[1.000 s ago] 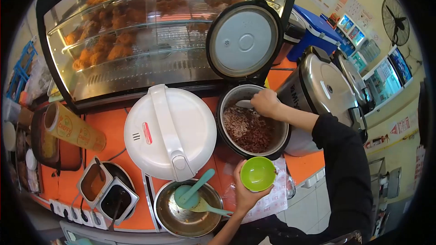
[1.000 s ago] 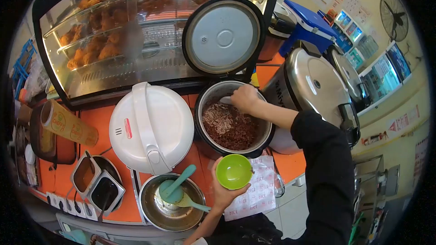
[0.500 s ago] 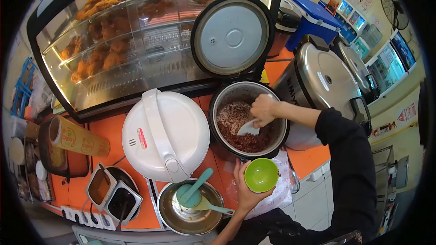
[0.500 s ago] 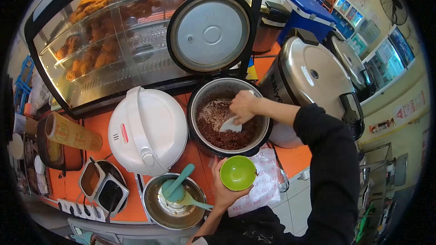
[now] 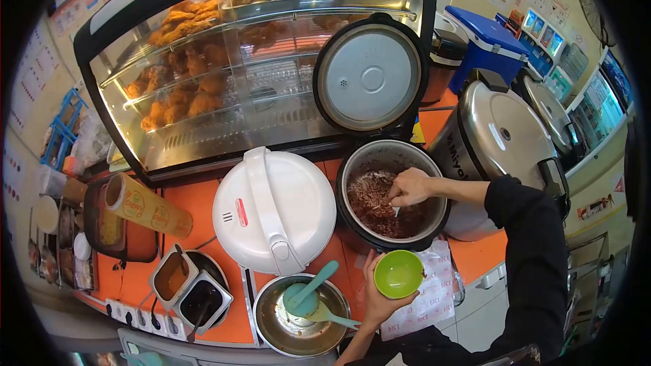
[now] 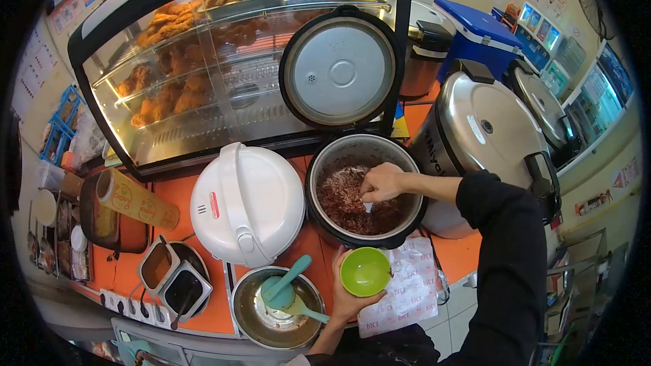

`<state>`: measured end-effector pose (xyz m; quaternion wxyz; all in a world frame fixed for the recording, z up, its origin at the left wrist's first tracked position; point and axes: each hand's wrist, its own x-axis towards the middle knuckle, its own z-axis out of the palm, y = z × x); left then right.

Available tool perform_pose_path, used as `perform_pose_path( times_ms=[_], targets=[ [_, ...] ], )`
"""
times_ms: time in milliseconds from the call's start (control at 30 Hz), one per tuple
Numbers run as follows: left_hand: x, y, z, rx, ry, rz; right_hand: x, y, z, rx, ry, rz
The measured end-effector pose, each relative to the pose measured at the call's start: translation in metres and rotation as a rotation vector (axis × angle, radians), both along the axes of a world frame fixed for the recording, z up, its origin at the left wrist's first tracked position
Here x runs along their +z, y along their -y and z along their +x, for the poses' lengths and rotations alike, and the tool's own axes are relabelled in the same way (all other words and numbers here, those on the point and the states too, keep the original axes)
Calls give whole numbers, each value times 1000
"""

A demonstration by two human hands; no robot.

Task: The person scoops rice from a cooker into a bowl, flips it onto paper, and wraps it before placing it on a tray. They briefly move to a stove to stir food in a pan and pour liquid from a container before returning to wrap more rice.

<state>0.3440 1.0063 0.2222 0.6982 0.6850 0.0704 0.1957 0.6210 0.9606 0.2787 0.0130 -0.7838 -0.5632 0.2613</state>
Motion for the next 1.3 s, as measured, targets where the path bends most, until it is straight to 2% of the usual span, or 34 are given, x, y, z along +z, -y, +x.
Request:
perform_pose_path(
  times_ms=[100,233,300,433,467,533,600,633,700,800,900,1000,1067,1133,1200,1233,1300],
  targets=[
    [8,7,1,40,-49,135,6,-2,7,8,17,-37],
    [17,12,-4,254,48,-75,14,0,21,-23,-84,-29],
    [42,-3,-5,308,115,-170,32,-2,29,-50,-142,-19],
    [91,-43,28,476,47,83,87,-2,42,-67,-127,-28],
    [100,-53,40,475,-14,191,101,0,47,-42,-74,-28],
    [112,-63,65,445,-74,426,127,3,53,-139,-18,-84],
    [110,-70,94,389,-80,678,146,1,55,-73,85,17],
    [110,-68,106,354,-44,614,153,0,53,-41,133,66],
    [111,-59,128,272,32,486,167,-11,39,17,317,-2],
    [107,-57,136,226,-18,286,184,-20,15,-1,533,-85],
    [104,-59,137,264,-76,341,201,-9,-17,-139,691,-107],
    [98,-58,137,292,-100,378,175,22,-52,-354,657,63],
    [103,-52,137,315,-101,433,138,38,-84,-423,645,44],
    [112,-39,138,328,-103,454,102,53,-121,-469,741,321],
    [113,-33,137,306,-66,477,78,59,-139,-454,663,349],
    [111,-34,136,280,-25,490,75,63,-145,-449,663,441],
    [96,-40,134,199,35,456,79,75,-150,-446,583,403]
  ],
)
